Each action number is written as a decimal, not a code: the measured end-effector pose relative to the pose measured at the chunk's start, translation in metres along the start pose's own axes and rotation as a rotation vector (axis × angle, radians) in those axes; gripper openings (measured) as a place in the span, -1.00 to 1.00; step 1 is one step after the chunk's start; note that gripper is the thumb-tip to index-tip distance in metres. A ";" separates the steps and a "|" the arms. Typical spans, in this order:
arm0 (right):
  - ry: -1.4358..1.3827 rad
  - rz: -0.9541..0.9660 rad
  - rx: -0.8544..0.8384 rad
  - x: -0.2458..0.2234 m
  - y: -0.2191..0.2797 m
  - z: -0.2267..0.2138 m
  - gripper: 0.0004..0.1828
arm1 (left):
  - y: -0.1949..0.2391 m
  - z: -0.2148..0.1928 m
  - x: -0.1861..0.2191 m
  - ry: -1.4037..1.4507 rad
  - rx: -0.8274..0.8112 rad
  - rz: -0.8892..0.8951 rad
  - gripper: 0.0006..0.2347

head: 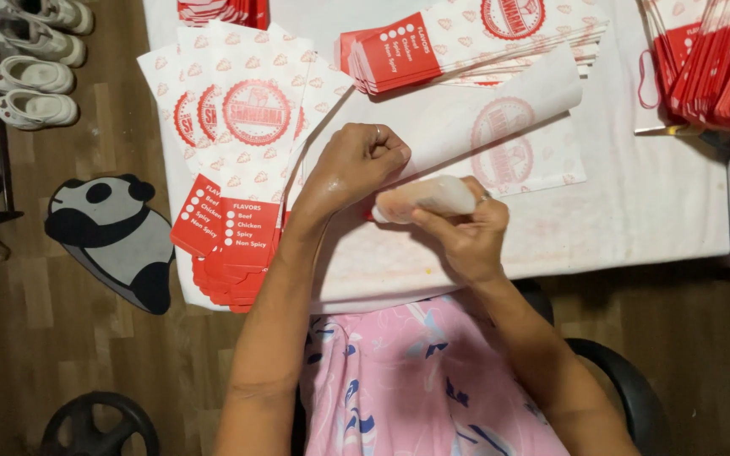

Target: Applying glue to the edges of paper food wrappers and folding them into their final shape.

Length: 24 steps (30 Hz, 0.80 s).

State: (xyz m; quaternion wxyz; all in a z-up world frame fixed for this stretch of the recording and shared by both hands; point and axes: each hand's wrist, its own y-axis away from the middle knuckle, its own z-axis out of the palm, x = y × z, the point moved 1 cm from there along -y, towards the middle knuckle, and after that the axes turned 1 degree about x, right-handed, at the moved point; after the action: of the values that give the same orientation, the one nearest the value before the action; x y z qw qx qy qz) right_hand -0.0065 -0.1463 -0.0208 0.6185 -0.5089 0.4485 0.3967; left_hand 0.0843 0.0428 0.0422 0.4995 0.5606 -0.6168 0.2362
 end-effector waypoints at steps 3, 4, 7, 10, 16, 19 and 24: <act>-0.206 0.117 0.108 -0.025 0.000 0.017 -0.67 | 0.006 0.002 -0.002 -0.001 -0.001 0.001 -0.88; -0.206 0.118 0.104 -0.016 -0.001 -0.004 -0.67 | 0.012 0.001 0.006 0.001 0.003 -0.001 -0.88; -0.323 0.116 0.302 0.010 0.000 -0.076 -0.70 | 0.033 0.007 0.019 -0.041 -0.024 0.011 -0.84; -0.318 0.195 0.287 0.004 0.001 -0.113 -0.40 | 0.043 0.029 0.009 -0.245 0.017 0.167 -0.74; -0.462 0.501 -0.055 -0.052 0.018 -0.041 -0.27 | 0.059 0.063 -0.011 -0.586 0.210 0.630 -0.65; -0.461 0.575 -0.099 0.013 0.025 -0.080 -0.31 | 0.061 0.073 -0.018 -0.715 0.289 0.749 -0.55; -0.336 0.448 0.060 0.011 0.009 -0.155 -0.40 | 0.063 0.083 -0.029 -0.794 0.318 0.751 -0.49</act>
State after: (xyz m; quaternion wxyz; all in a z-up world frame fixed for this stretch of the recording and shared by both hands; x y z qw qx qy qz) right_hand -0.0356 -0.2968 -0.0466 0.5957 -0.3055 0.4528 0.5889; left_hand -0.0067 0.0019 0.0012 0.0206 0.4169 -0.8711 0.2588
